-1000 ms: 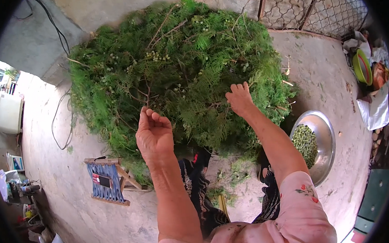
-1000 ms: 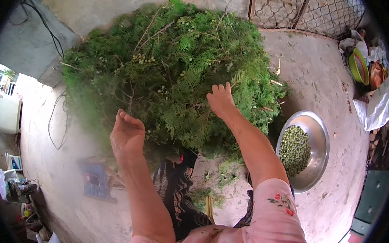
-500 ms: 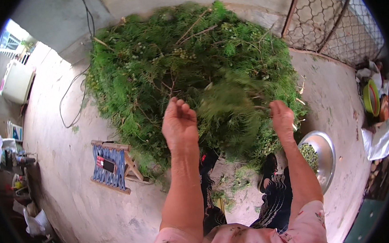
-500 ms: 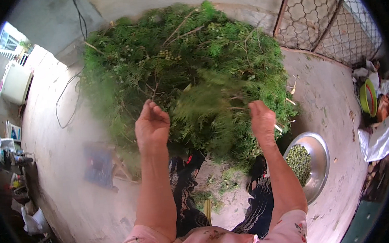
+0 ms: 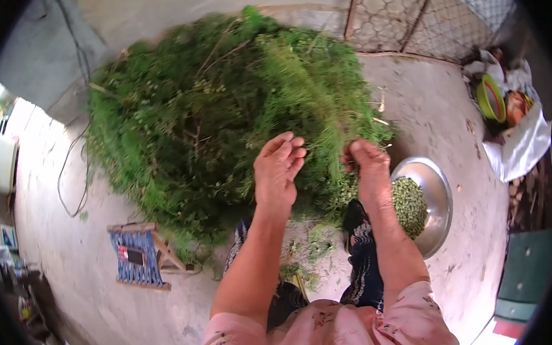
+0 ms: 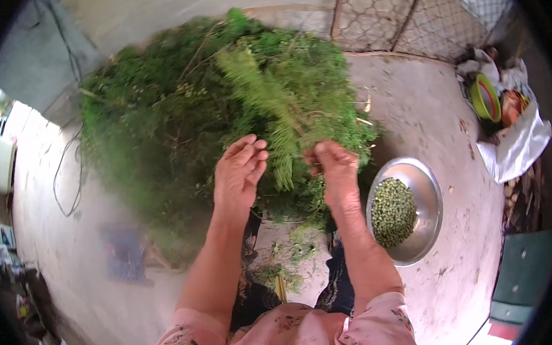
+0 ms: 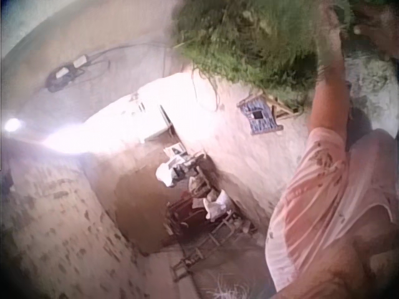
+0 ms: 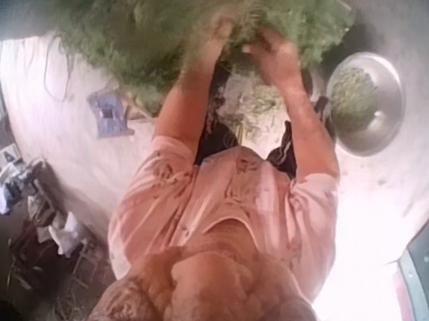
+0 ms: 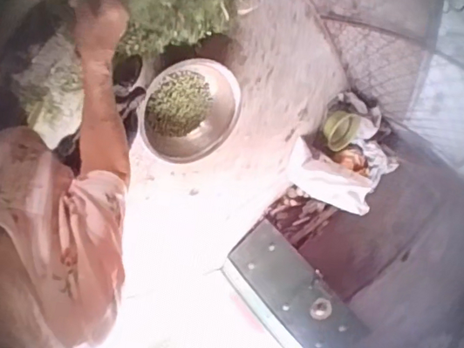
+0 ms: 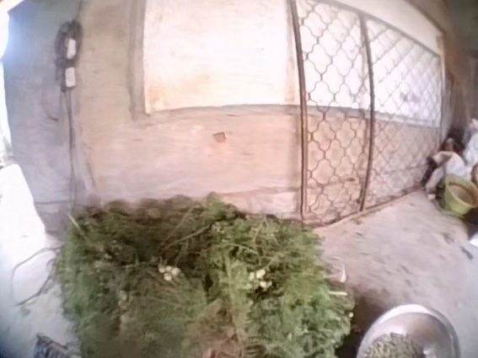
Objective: The person strips small green seeds or berries from cedar-like branches by hand and places them into a metal bowl.
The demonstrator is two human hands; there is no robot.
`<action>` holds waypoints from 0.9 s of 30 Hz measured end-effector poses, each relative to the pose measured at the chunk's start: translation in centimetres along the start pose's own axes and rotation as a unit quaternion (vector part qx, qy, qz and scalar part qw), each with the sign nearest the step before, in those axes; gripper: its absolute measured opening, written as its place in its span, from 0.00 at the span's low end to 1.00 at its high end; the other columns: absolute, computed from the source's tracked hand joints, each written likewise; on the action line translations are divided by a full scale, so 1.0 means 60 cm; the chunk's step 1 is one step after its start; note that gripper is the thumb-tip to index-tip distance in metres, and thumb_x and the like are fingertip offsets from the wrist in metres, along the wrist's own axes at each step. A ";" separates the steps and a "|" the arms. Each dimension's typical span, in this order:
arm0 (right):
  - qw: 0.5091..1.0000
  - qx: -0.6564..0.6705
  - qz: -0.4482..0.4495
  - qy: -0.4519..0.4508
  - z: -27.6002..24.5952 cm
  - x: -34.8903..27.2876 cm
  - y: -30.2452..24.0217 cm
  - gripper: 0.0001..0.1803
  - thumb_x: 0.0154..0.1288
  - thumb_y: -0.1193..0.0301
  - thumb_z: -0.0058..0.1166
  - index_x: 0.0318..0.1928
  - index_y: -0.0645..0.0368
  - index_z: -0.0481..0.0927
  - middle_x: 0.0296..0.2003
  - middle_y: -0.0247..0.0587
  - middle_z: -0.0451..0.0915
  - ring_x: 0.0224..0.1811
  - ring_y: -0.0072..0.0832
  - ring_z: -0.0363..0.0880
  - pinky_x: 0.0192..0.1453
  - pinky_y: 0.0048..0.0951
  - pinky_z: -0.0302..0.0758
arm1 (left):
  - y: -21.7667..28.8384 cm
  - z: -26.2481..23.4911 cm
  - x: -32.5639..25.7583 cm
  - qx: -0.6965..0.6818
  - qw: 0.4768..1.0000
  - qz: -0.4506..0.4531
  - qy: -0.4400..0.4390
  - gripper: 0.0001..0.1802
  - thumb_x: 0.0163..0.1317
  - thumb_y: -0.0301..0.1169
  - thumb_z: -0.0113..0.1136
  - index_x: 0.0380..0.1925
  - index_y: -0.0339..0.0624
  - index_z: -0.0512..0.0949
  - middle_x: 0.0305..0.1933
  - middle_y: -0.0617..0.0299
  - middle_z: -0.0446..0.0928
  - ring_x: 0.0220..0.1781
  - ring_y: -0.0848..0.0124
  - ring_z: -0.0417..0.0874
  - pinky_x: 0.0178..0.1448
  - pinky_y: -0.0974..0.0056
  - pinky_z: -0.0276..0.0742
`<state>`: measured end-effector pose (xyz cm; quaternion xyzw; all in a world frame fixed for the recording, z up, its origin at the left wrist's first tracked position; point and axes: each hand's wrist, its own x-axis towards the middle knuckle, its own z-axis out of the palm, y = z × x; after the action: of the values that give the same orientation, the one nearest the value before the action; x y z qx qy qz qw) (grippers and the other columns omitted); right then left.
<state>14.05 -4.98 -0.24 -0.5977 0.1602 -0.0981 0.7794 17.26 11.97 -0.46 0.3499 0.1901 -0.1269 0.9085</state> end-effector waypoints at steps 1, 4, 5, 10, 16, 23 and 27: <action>1.000 0.008 -0.006 0.008 -0.005 -0.004 0.003 0.05 0.58 0.73 0.53 0.33 0.61 0.77 0.26 0.38 0.79 0.25 0.22 0.75 0.27 0.20 0.69 | -0.010 0.009 0.002 0.036 0.999 -0.003 0.001 0.11 0.59 0.27 0.51 0.42 0.37 0.71 0.40 0.57 0.76 0.35 0.71 0.78 0.37 0.70 0.74; 0.999 0.015 -0.033 0.024 -0.014 -0.016 0.015 0.07 0.56 0.78 0.53 0.37 0.64 0.78 0.29 0.37 0.79 0.28 0.21 0.75 0.34 0.21 0.73 | -0.029 0.040 -0.012 0.091 0.993 0.063 -0.050 0.14 0.60 0.28 0.51 0.45 0.35 0.70 0.44 0.54 0.75 0.40 0.68 0.77 0.41 0.67 0.75; 0.998 -0.018 -0.063 0.023 -0.009 -0.024 0.013 0.07 0.55 0.79 0.54 0.36 0.66 0.78 0.29 0.37 0.79 0.29 0.20 0.75 0.35 0.20 0.73 | -0.035 0.040 -0.007 0.082 0.993 0.055 -0.062 0.17 0.60 0.29 0.50 0.48 0.33 0.68 0.46 0.52 0.73 0.45 0.65 0.76 0.44 0.66 0.75; 0.980 0.046 -0.193 0.009 -0.008 -0.051 0.030 0.10 0.51 0.84 0.57 0.36 0.67 0.78 0.29 0.37 0.78 0.30 0.17 0.72 0.35 0.18 0.70 | -0.076 0.036 0.020 -0.107 0.969 0.113 -0.191 0.19 0.59 0.30 0.50 0.49 0.34 0.67 0.46 0.53 0.73 0.47 0.66 0.74 0.43 0.68 0.74; 0.956 -0.199 -0.207 -0.061 -0.027 -0.067 0.019 0.11 0.49 0.83 0.58 0.36 0.65 0.78 0.27 0.36 0.76 0.27 0.19 0.70 0.31 0.20 0.68 | -0.084 -0.045 0.112 -0.437 0.750 -0.226 -0.442 0.25 0.58 0.22 0.46 0.58 0.37 0.58 0.57 0.50 0.63 0.47 0.65 0.69 0.41 0.73 0.73; 0.922 -0.310 -0.202 -0.111 -0.045 -0.065 -0.005 0.15 0.43 0.78 0.61 0.36 0.61 0.77 0.26 0.43 0.77 0.31 0.35 0.75 0.36 0.30 0.70 | -0.103 -0.017 0.103 -0.110 0.913 0.070 -0.387 0.28 0.59 0.30 0.50 0.59 0.38 0.55 0.56 0.47 0.62 0.55 0.59 0.66 0.49 0.57 0.71; 0.935 -0.285 -0.146 -0.152 -0.041 -0.067 -0.017 0.20 0.45 0.77 0.62 0.42 0.67 0.74 0.29 0.42 0.75 0.31 0.26 0.74 0.35 0.26 0.70 | -0.117 -0.035 0.112 0.007 0.905 0.167 -0.392 0.28 0.57 0.34 0.54 0.57 0.42 0.59 0.53 0.52 0.65 0.53 0.62 0.68 0.47 0.60 0.72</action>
<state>9.44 -6.07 0.69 -0.8192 -0.0275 -0.0689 0.5687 20.16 7.66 -8.94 0.3050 -0.2433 -0.1015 0.9151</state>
